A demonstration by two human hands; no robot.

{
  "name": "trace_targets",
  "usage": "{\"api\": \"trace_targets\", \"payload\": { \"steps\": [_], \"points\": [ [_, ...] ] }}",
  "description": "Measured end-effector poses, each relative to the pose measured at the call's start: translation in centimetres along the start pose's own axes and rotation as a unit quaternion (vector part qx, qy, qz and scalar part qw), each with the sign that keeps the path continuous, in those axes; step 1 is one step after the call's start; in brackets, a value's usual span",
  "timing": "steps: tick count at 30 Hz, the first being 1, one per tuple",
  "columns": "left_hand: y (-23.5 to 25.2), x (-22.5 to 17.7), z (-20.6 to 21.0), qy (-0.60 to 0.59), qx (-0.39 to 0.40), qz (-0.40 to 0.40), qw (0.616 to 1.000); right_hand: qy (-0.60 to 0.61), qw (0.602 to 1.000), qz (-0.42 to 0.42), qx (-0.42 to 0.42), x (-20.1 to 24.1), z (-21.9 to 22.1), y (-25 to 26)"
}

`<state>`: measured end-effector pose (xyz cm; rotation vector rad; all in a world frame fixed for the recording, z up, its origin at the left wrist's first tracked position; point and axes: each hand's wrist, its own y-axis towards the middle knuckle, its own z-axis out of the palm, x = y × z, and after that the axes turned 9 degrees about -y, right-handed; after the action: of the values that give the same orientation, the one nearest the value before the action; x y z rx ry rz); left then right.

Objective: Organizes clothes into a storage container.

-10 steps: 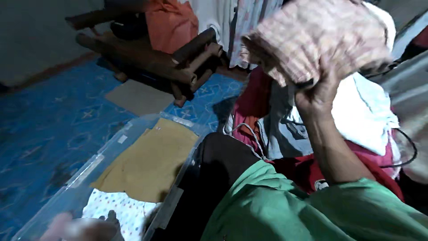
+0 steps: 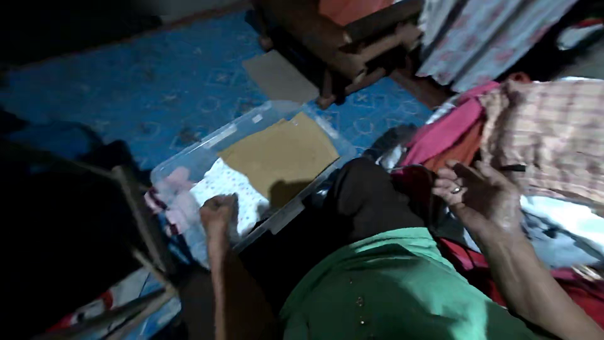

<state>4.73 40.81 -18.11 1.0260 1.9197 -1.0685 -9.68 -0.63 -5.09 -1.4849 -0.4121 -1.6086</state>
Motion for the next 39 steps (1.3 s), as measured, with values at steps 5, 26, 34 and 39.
{"api": "trace_targets", "payload": {
  "steps": [5,26,34,39],
  "points": [
    [0.4,-0.5,0.7,-0.046,-0.014,-0.015,0.999,-0.231,0.965,0.004,0.12,-5.2,7.5,5.3],
    [-2.2,-6.8,8.0,-0.328,0.09,0.004,0.94,-0.117,0.841,0.317,0.423,-12.2,17.0,1.6],
    [-7.5,-9.4,7.8,-0.295,0.143,0.06,0.943,0.046,0.958,0.185,0.216,-10.2,18.2,2.7],
    [-4.6,-7.6,4.8,-0.247,0.379,0.323,0.831,0.082,0.975,0.135,0.158,-5.5,17.1,5.7]
  ]
}}
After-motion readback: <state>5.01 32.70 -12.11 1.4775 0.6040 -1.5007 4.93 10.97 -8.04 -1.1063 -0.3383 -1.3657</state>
